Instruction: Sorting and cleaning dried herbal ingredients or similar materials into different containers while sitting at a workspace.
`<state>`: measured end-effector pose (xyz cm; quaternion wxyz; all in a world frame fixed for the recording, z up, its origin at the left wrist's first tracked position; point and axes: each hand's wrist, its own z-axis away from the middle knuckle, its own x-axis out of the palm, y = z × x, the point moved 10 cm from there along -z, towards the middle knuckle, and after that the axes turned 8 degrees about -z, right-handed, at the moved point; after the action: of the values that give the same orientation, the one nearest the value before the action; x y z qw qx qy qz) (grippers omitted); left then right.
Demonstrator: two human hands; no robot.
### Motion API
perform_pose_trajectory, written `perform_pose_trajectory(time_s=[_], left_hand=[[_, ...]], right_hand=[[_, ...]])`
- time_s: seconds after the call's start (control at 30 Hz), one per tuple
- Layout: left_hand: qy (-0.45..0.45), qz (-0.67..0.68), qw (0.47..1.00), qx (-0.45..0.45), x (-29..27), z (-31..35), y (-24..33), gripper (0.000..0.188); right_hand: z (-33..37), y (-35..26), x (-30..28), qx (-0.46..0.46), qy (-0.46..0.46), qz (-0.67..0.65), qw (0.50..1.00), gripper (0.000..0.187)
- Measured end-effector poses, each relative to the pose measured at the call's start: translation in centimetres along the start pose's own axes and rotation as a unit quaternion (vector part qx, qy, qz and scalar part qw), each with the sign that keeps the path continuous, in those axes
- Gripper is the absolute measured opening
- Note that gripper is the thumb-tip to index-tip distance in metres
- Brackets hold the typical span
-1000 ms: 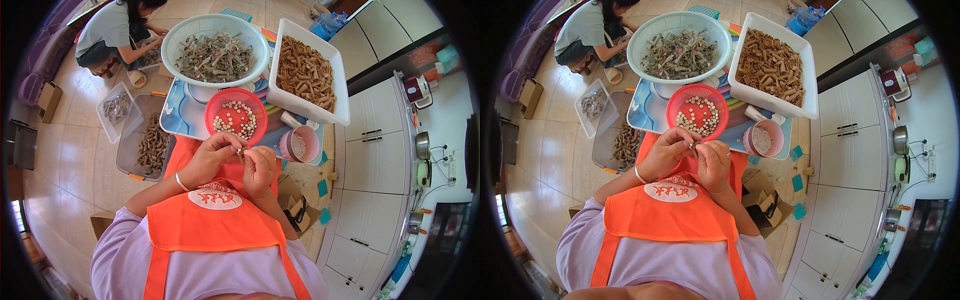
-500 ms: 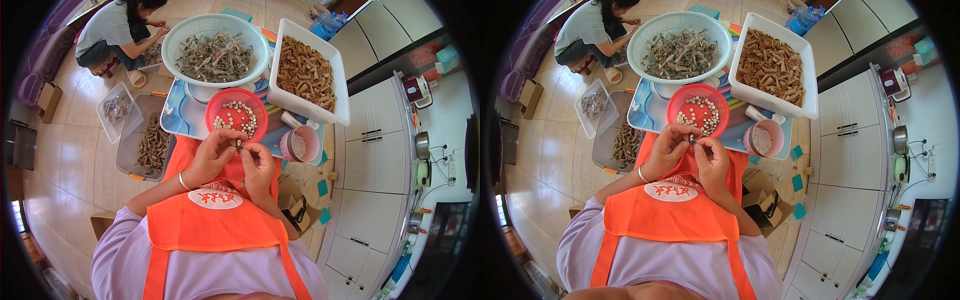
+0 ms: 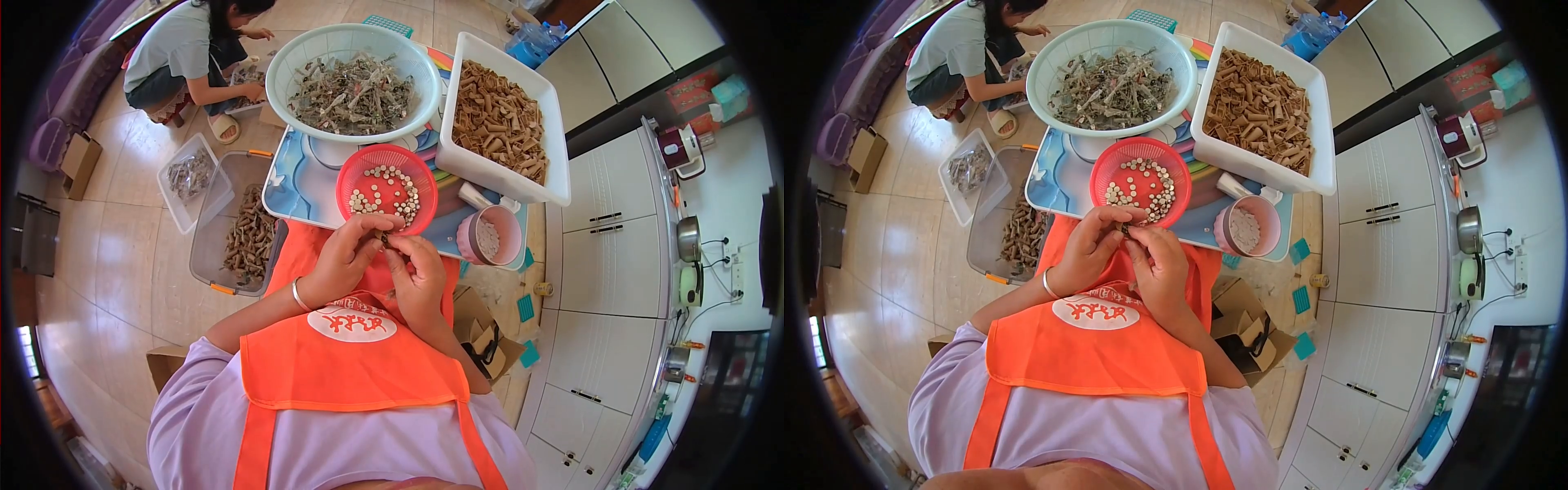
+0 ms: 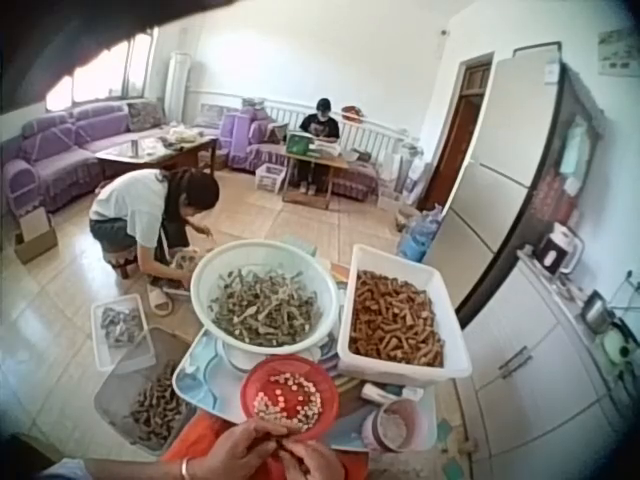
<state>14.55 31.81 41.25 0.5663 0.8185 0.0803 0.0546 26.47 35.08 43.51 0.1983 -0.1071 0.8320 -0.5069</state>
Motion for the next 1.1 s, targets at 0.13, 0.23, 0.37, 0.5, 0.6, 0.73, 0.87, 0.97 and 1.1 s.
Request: perform_pose_trajectory(time_s=[0.13,0.23,0.37,0.5,0.6,0.73,0.87,0.97,1.1], left_hand=[[-0.001,0.012,1.0,-0.002,0.1,0.4,-0.4,0.028],[-0.004,0.014,1.0,-0.006,0.2,0.4,-0.4,0.027],[0.009,0.009,1.0,-0.002,0.2,0.6,-0.1,0.026],[0.004,0.042,0.999,-0.032,0.5,0.5,-0.6,0.026],[0.009,0.126,0.99,-0.069,0.5,0.8,-1.8,0.025],[0.041,0.252,0.963,-0.087,-0.4,0.4,-2.2,0.02],[0.041,0.292,0.945,-0.143,-0.4,0.6,-2.4,0.02],[0.042,0.31,0.937,-0.152,-0.2,0.6,-2.4,0.02],[0.045,0.312,0.939,-0.137,-0.3,0.6,-2.4,0.02]], right_hand=[[0.2,-0.2,-0.1,-0.048,0.015,0.012,0.999,0.021],[0.6,-0.1,-0.1,-0.039,0.024,0.046,0.998,0.024],[1.0,-2.2,0.5,-0.138,0.016,0.145,0.98,0.027],[1.1,-2.9,1.5,-0.193,-0.009,0.21,0.958,0.03],[0.9,-2.4,1.0,-0.162,0.002,0.153,0.975,0.03],[1.2,0.8,-0.6,-0.034,0.047,-0.017,0.998,0.024],[1.3,2.3,-0.9,0.007,0.042,-0.04,0.998,0.021],[1.1,1.3,-1.1,-0.038,0.051,-0.023,0.998,0.02],[0.7,0.2,0.0,-0.031,0.004,0.023,0.999,0.023]])
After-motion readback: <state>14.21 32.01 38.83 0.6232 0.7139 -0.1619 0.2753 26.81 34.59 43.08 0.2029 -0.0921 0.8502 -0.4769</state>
